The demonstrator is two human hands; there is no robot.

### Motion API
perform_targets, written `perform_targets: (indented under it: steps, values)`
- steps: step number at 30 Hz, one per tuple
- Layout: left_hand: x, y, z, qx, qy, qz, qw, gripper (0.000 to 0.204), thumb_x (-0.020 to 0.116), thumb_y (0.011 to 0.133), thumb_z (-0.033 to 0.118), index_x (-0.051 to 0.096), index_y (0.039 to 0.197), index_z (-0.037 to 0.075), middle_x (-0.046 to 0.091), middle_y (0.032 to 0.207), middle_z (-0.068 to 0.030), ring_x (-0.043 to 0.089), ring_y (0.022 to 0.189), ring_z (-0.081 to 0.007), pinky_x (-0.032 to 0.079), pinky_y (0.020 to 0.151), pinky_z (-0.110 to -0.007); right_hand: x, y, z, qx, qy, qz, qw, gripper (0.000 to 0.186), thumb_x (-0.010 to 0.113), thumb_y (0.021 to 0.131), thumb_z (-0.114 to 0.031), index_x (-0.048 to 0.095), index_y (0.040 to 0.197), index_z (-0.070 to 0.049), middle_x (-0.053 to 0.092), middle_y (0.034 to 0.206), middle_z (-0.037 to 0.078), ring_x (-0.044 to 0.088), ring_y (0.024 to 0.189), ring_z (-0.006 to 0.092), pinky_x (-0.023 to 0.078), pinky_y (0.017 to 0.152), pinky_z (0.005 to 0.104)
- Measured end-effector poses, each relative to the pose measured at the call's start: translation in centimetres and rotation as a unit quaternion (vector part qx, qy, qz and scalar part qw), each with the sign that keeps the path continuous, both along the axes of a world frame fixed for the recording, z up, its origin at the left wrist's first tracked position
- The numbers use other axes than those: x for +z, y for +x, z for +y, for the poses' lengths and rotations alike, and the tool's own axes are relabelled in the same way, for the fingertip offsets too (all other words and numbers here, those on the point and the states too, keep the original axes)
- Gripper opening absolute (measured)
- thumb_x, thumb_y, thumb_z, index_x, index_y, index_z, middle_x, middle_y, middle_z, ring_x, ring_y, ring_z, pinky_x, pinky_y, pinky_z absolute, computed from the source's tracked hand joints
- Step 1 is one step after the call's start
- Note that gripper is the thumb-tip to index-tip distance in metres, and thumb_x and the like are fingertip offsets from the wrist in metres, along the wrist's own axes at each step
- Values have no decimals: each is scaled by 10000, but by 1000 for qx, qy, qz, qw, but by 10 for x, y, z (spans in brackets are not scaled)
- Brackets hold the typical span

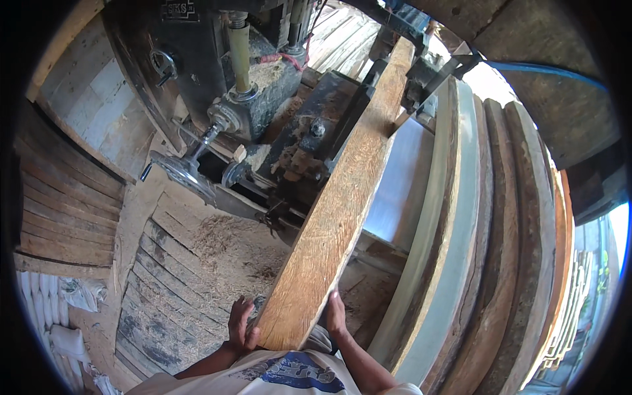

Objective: The person passes long wooden beams through a thickness planer multiple times, adjusting the machine height between passes and measuring the thickness with a tape measure.

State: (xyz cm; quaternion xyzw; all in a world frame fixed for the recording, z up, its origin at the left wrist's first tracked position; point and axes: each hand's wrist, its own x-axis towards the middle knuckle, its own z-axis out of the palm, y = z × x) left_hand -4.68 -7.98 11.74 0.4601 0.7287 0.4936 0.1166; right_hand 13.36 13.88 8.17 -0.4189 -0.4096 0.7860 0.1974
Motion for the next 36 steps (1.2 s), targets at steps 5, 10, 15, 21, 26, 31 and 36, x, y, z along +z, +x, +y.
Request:
perform_targets:
  steps: [5, 10, 15, 21, 26, 31, 36]
  values:
    - [-20, -16, 79, 101, 52, 28, 993, 477, 458, 892, 313, 526, 1261, 19, 460, 1358, -252, 364, 1301, -514, 235, 1076, -622, 66, 25, 29, 287, 3, -102, 953, 739, 770, 800, -361, 452, 1404, -77, 482, 1333, 144, 462, 1254, 273, 352, 1075, 402]
    - [-23, -35, 154, 159, 112, 32, 980, 468, 471, 862, 293, 590, 1232, 32, 425, 1386, -263, 327, 1326, -510, 231, 1085, -617, 32, 9, 73, 274, 204, -79, 937, 836, 833, 727, -312, 432, 1421, -75, 488, 1285, 154, 437, 1264, 279, 339, 1083, 396]
    - [-29, -60, 228, 191, 115, 56, 973, 496, 474, 840, 281, 577, 1277, 69, 388, 1441, -239, 291, 1365, -469, 180, 1106, -609, 48, -20, 105, 124, 141, -23, 982, 870, 816, 749, -222, 354, 1463, -36, 463, 1358, 131, 361, 1352, 230, 301, 1120, 366]
    - [-6, -78, 327, 273, -2, 84, 958, 594, 572, 847, 267, 421, 1376, 43, 356, 1454, -228, 279, 1360, -439, 187, 1119, -568, -1, -58, 147, -166, 258, -69, 949, 185, 748, 842, -105, 673, 926, 41, 656, 813, 24, 570, 793, 80, 469, 762, 232]
    - [15, -56, 347, 228, 89, 19, 969, 618, 640, 872, 202, 339, 1373, -1, 363, 1412, -236, 341, 1322, -396, 268, 1105, -490, 4, -114, 209, -252, 247, -220, 910, 328, 708, 885, -265, 697, 1027, 31, 681, 774, 50, 554, 719, 63, 468, 690, 244]
    - [-28, 37, 290, 142, 44, -57, 987, 555, 659, 824, 152, 406, 1291, -11, 487, 1223, -242, 467, 1156, -414, 366, 1010, -485, 22, -116, 216, -36, -3, -69, 997, 678, 626, 936, -308, 298, 1506, -142, 503, 1355, 101, 518, 1146, 247, 447, 894, 381]
    - [-121, 49, 143, -55, -334, -107, 935, 520, 626, 857, 377, 524, 1274, 83, 554, 1268, -182, 509, 1201, -357, 424, 988, -433, -57, -10, 56, 270, 43, -218, 937, 498, 669, 899, -286, 530, 1352, -135, 639, 1178, 92, 597, 1073, 195, 469, 910, 350]
